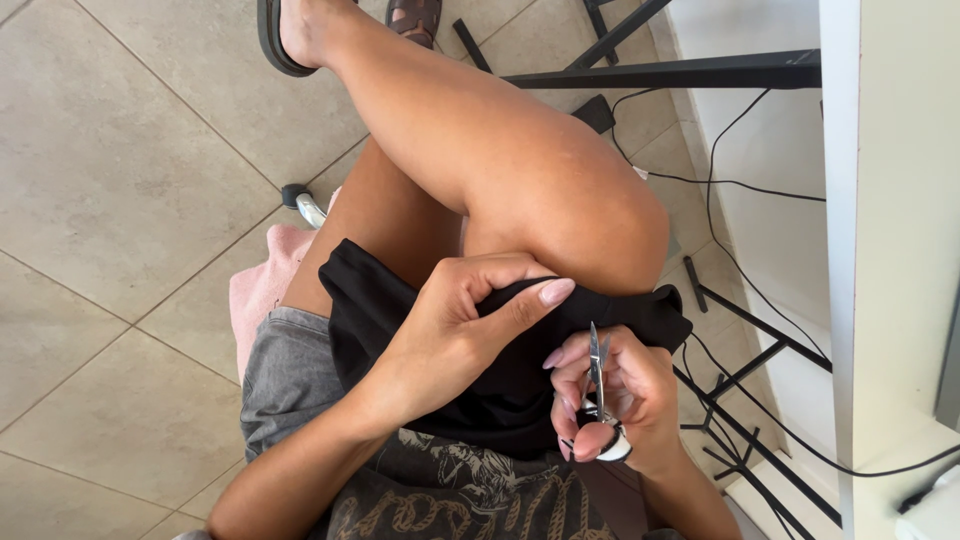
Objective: Trimming loose threads from a black garment using small scissors
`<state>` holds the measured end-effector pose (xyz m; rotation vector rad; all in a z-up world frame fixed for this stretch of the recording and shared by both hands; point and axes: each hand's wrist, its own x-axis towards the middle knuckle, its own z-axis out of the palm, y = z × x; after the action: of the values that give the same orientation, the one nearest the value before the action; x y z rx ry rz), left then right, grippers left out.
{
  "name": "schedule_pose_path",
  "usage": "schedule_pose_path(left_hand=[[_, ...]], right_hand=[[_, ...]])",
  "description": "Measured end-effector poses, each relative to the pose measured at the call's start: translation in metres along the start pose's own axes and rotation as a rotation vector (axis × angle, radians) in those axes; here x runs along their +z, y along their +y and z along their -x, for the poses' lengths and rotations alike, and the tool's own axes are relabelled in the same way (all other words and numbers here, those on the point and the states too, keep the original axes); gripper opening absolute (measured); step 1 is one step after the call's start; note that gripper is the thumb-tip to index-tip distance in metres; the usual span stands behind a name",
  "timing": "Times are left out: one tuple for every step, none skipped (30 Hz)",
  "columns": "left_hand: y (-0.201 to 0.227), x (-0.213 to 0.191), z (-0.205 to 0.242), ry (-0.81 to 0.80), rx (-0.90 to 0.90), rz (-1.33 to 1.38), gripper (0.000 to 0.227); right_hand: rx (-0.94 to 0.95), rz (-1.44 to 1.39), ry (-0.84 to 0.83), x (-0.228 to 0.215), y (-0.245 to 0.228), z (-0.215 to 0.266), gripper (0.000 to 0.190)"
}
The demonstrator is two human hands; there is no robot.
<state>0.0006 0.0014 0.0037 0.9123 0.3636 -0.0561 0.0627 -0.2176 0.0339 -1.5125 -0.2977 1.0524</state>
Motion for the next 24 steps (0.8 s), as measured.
schedule_pose_path(left_hand=[[0.0,0.0,0.0,-0.001,0.0,0.003,0.033],[0.0,0.0,0.0,-0.001,-0.001,0.003,0.033],[0.001,0.0,0.0,-0.001,-0.003,0.004,0.034],[0.001,0.0,0.0,-0.001,-0.005,0.005,0.035],[0.001,0.0,0.0,-0.001,-0.007,0.005,0.035],[0.001,0.0,0.0,-0.006,-0.012,0.001,0.036],[0.001,0.0,0.0,-0.012,-0.017,-0.003,0.037],[0.001,0.0,0.0,-0.012,-0.017,-0.003,0.037],[0.001,0.0,0.0,-0.01,-0.007,-0.013,0.036],[0.0,0.0,0.0,-0.008,0.003,-0.022,0.034],[0.0,0.0,0.0,-0.008,0.004,-0.022,0.034],[-0.001,0.0,0.0,-0.004,-0.002,-0.018,0.034],[-0.002,0.0,0.0,0.0,-0.009,-0.013,0.034],[-0.002,0.0,0.0,0.0,-0.009,-0.013,0.034],[-0.002,0.0,0.0,0.002,-0.007,-0.017,0.034],[-0.003,0.0,0.0,0.003,-0.006,-0.02,0.034],[-0.003,0.001,0.0,0.003,-0.006,-0.019,0.034],[-0.004,0.001,0.0,0.009,-0.002,-0.019,0.032],[-0.004,0.001,0.0,0.014,0.005,-0.02,0.03],[-0.004,0.001,0.0,0.013,0.007,-0.02,0.03],[-0.003,0.001,0.0,0.011,-0.004,-0.004,0.032],[-0.003,0.001,0.001,0.01,-0.014,0.012,0.033],[-0.002,0.001,0.001,0.01,-0.014,0.012,0.033],[-0.002,0.001,0.001,0.012,-0.013,0.008,0.034]], right_hand=[[0.0,-0.001,-0.005,-0.001,0.0,0.0,0.069],[0.001,-0.001,-0.005,0.0,0.0,0.0,0.069],[0.0,-0.011,-0.005,0.001,-0.001,0.0,0.069],[-0.002,-0.02,-0.004,0.002,-0.001,-0.001,0.07],[-0.001,-0.021,-0.004,0.002,-0.002,-0.001,0.07],[0.006,-0.016,0.0,0.003,-0.002,-0.001,0.07],[0.012,-0.01,0.003,0.003,-0.003,-0.001,0.07],[0.012,-0.01,0.003,0.002,-0.001,0.0,0.07],[0.009,-0.012,0.01,0.002,0.002,0.002,0.071],[0.007,-0.014,0.017,0.001,0.004,0.003,0.072],[0.006,-0.014,0.016,0.0,0.005,0.003,0.072],[-0.004,-0.011,0.018,0.0,0.006,0.003,0.072],[-0.014,-0.008,0.02,-0.001,0.007,0.003,0.071],[-0.014,-0.008,0.02,-0.001,0.007,0.003,0.071],[-0.022,-0.004,0.016,0.0,0.007,0.003,0.071],[-0.031,0.0,0.013,0.0,0.006,0.002,0.071],[-0.03,0.0,0.013,-0.001,0.007,0.003,0.071],[-0.051,-0.027,-0.007,-0.001,0.008,0.004,0.071],[-0.074,-0.053,-0.029,-0.002,0.01,0.004,0.071],[-0.076,-0.052,-0.029,-0.001,0.009,0.004,0.071],[-0.061,-0.046,-0.014,0.0,0.009,0.004,0.072],[-0.046,-0.04,0.0,0.001,0.008,0.004,0.074],[-0.045,-0.04,0.0,0.002,0.006,0.004,0.074],[-0.04,-0.015,-0.004,0.002,0.004,0.003,0.072]])
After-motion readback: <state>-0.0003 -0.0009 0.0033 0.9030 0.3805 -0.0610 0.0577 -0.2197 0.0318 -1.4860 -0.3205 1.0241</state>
